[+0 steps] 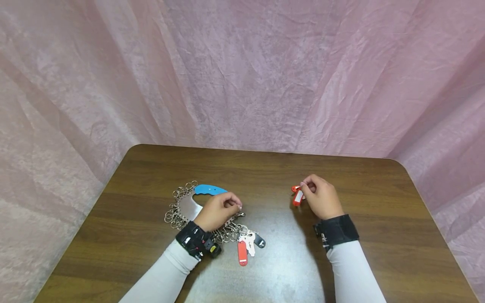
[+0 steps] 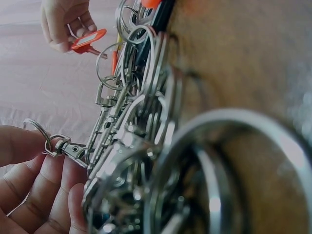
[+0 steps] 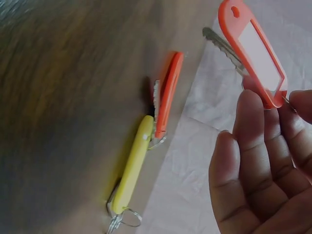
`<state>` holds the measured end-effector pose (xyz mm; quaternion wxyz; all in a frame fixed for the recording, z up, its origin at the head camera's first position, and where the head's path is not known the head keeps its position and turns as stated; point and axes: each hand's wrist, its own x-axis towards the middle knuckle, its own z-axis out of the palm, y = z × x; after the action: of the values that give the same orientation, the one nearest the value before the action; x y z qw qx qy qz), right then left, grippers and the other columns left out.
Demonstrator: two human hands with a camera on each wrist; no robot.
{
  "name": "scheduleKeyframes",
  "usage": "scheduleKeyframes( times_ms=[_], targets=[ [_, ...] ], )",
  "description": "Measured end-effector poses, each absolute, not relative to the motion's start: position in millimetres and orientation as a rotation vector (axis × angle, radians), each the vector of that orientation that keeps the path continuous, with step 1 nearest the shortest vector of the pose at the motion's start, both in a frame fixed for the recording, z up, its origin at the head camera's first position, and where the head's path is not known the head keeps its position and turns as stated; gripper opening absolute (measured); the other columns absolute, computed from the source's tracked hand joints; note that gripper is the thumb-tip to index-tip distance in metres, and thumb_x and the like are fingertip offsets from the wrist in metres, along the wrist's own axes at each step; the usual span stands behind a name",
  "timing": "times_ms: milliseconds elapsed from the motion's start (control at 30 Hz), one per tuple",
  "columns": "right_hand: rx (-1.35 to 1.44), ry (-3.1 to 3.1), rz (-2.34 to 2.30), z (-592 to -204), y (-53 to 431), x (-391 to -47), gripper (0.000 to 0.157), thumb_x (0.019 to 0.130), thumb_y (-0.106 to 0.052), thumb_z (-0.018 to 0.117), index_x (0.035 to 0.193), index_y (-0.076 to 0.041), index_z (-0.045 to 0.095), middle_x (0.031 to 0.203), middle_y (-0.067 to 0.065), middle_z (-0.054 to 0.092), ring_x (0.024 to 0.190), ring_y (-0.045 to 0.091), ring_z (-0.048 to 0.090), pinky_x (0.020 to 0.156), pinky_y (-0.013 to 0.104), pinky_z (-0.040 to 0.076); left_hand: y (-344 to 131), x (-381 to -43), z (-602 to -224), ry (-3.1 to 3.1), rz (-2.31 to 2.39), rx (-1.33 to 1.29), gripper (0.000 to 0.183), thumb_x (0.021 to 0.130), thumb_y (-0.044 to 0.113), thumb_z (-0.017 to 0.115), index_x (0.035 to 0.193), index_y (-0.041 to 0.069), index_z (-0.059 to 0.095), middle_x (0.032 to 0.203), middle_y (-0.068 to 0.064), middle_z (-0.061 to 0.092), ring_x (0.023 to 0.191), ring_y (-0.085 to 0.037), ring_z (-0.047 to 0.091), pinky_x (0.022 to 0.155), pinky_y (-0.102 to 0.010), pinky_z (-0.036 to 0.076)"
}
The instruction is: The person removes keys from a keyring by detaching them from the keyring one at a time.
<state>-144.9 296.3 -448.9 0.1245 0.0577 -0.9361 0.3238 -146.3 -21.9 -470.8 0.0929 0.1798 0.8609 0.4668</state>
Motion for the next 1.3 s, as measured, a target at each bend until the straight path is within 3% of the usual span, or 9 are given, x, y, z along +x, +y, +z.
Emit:
scheduleKeyframes(
  times_ms=[367,733,1300],
  targets=[
    [0.089,-2.854,0.991,-456,298,-146,0.009,0.094,-0.019,0.057,0.093,-0.01,0.059,0.069,0.002,0.057,0.058,0.017,0.048,0.052,0.032,0.038,-23,-147,-471,2.549,1.401,0.535,0.004,0.088,0.023,0.066,0.087,0.02,0.063,0.081,0.009,0.061,0.074,-0.007,0.057,0.068,-0.028,0.048],
    [0.116,-2.864,0.89,-463,299,-149,0.004,0.09,-0.013,0.06,0.086,-0.01,0.06,0.067,0.0,0.053,0.06,0.017,0.047,0.055,0.033,0.037,-23,-148,-468,2.557,1.404,0.493,0.004,0.088,0.019,0.066,0.09,0.018,0.063,0.082,0.009,0.061,0.074,-0.007,0.058,0.068,-0.028,0.049],
    [0.126,-2.875,0.907,-457,295,-148,0.009,0.089,-0.014,0.061,0.094,-0.007,0.06,0.087,0.008,0.06,0.076,0.02,0.057,0.068,0.037,0.042,-25,-149,-467,2.574,1.365,0.437,0.005,0.09,0.02,0.065,0.091,0.015,0.064,0.08,0.008,0.061,0.069,-0.006,0.058,0.065,-0.029,0.048]
  ],
)
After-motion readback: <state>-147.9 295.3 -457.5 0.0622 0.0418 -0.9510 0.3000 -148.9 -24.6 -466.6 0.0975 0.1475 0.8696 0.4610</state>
